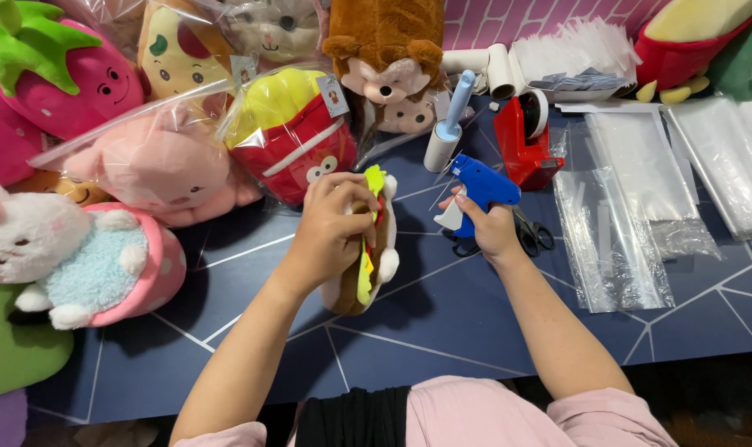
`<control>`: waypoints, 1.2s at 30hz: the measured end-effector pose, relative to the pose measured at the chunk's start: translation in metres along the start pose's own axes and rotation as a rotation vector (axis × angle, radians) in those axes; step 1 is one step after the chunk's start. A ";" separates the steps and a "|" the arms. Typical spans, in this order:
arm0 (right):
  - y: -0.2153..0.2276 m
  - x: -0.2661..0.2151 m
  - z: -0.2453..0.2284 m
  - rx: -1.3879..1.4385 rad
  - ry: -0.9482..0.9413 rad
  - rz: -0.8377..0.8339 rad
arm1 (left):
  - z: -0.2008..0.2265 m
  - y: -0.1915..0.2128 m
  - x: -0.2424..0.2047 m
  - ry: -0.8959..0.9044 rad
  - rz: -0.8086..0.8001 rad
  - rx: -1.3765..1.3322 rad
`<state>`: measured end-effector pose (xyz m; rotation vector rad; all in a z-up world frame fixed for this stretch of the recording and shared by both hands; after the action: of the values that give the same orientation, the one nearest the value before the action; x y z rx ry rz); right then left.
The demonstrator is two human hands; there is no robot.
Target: The person uses a lint roller to remove debris from the front and back of a white plush toy shaped like a cat in a taco, attaches a tag using a plastic fastener tool, and places the toy into a plastic bag.
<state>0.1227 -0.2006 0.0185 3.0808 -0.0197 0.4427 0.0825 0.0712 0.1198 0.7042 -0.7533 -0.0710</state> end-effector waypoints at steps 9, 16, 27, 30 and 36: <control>-0.003 -0.001 -0.010 0.050 -0.047 0.011 | -0.063 0.033 -0.015 0.341 -0.034 -0.465; -0.008 -0.003 -0.005 0.023 -0.042 -0.015 | -0.043 0.068 0.007 0.559 -0.233 -0.305; -0.006 -0.008 -0.024 -0.189 -0.011 -0.188 | 0.014 0.046 0.043 0.598 -0.395 0.389; -0.008 -0.020 -0.032 -0.205 -0.038 -0.194 | 0.008 0.036 0.043 0.576 -0.316 0.400; -0.034 -0.031 -0.039 -0.233 -0.048 -0.207 | -0.031 -0.009 0.033 0.401 -0.185 0.569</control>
<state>0.0822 -0.1655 0.0466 2.8250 0.2275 0.3309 0.1288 0.0713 0.1186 1.2846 -0.3135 0.1203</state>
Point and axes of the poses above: each hand's wrist, its own x-axis towards the middle knuckle, its own y-axis out of the back of the hand, z = x × y, the point moved 4 cm from there along x, towards the middle knuckle, and after that the axes turned 9 degrees about y, right-handed, at the moved point
